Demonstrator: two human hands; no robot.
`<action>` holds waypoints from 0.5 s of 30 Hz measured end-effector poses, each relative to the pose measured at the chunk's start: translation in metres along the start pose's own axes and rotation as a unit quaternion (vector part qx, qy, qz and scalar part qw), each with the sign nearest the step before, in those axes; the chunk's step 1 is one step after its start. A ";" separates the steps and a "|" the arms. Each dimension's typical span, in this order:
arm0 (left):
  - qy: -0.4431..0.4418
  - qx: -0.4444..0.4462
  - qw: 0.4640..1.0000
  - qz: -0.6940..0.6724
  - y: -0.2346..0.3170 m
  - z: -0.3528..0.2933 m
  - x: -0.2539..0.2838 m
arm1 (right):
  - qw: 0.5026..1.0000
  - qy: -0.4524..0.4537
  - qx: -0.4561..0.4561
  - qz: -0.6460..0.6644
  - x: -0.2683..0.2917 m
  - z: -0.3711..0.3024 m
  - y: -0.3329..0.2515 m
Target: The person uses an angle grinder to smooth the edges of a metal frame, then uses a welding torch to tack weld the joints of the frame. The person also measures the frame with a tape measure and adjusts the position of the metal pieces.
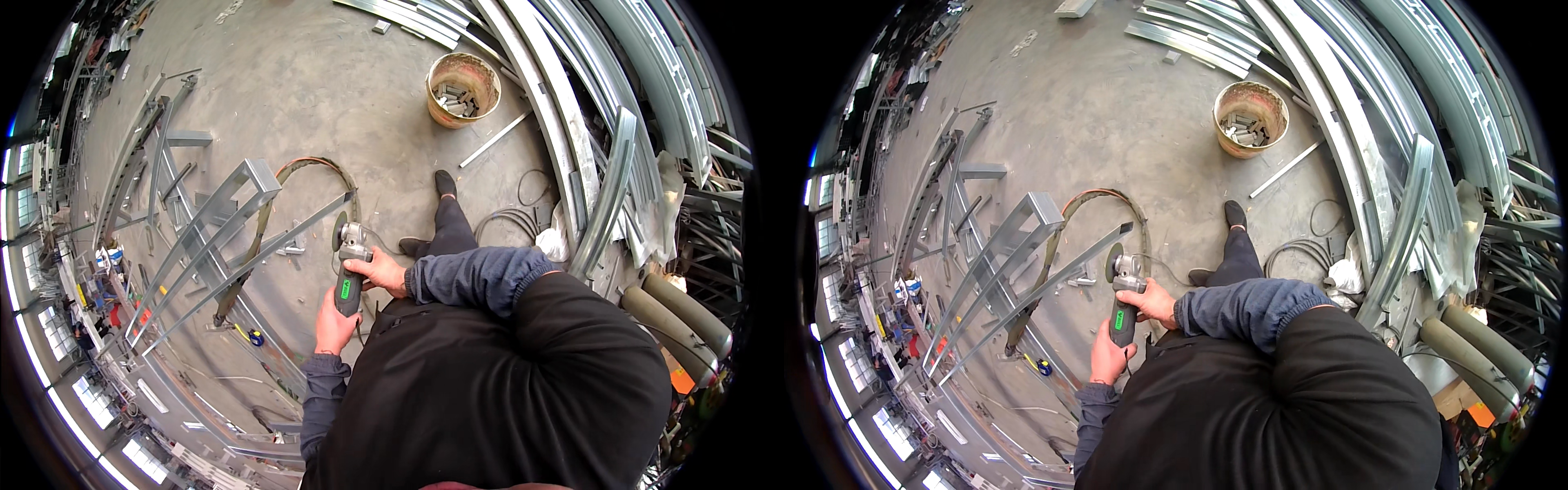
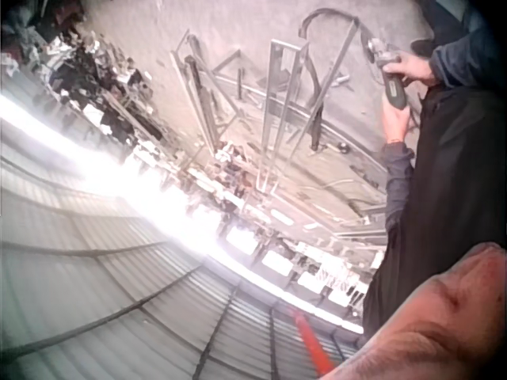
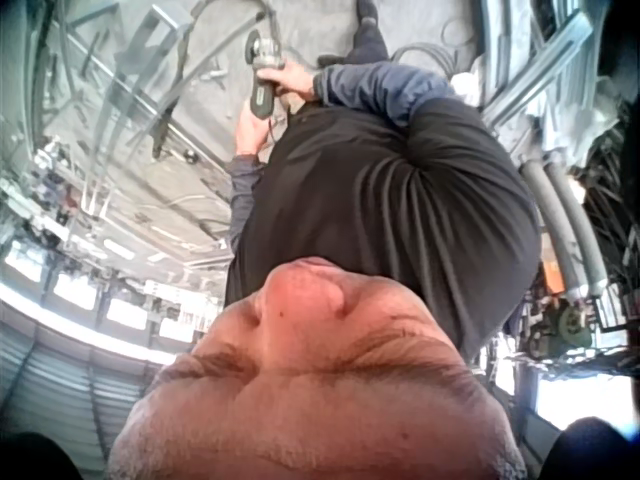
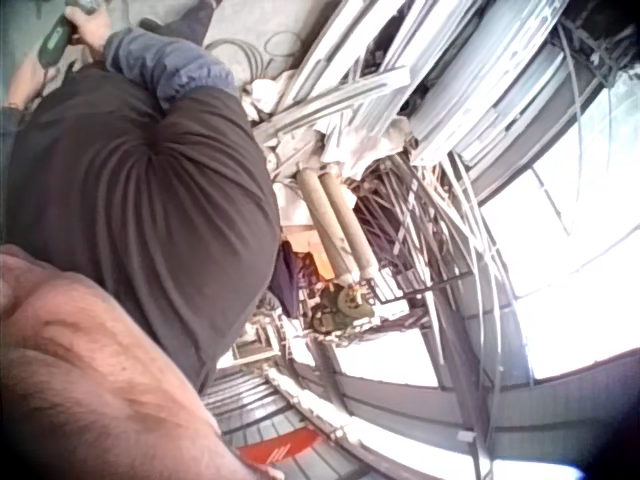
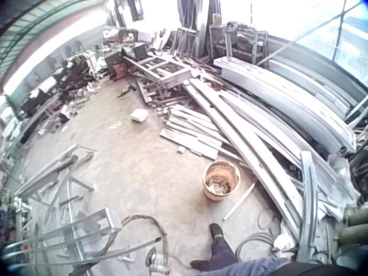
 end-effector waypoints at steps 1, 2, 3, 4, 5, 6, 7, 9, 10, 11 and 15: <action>0.011 -0.012 1.000 0.000 -0.004 0.003 -0.001 | 1.000 -0.001 0.006 0.009 0.000 0.001 -0.001; 0.037 -0.050 0.998 0.019 -0.014 0.009 -0.004 | 1.000 -0.014 0.014 0.011 -0.002 0.004 -0.002; 0.018 -0.024 1.000 0.003 -0.017 0.012 -0.002 | 1.000 -0.019 0.018 0.013 -0.003 0.008 -0.004; -0.001 0.002 1.000 -0.013 -0.016 0.017 -0.001 | 0.999 -0.024 0.022 0.015 -0.004 0.012 -0.006; -0.007 0.009 1.000 -0.018 -0.015 0.020 -0.001 | 0.999 -0.030 0.026 0.017 -0.005 0.015 -0.007; -0.013 0.016 1.000 -0.021 -0.015 0.023 0.001 | 0.999 -0.015 0.026 0.025 -0.006 0.018 -0.008; -0.020 0.024 0.999 -0.024 -0.013 0.025 0.002 | 0.999 -0.006 0.023 0.025 -0.005 0.019 -0.008; -0.024 0.025 0.999 -0.010 -0.005 0.028 0.006 | 0.999 0.013 0.016 0.024 -0.002 0.021 -0.010; -0.020 0.015 1.000 -0.004 0.000 0.028 0.009 | 0.999 0.015 0.019 0.025 -0.002 0.023 -0.011; -0.016 0.004 1.000 0.002 0.006 0.028 0.011 | 0.999 0.016 0.022 0.026 -0.003 0.024 -0.012; -0.013 0.004 1.000 0.026 0.008 0.028 0.011 | 0.999 -0.002 0.023 0.029 -0.007 0.023 -0.016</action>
Point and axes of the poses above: each hand's wrist, its own z-axis towards the middle knuckle, its own x-axis out of the back of the hand, y = z × x, the point moved 7 cm from there along z, towards the middle knuckle, and after that the axes turned 1 degree about z, right-handed, at the moved point
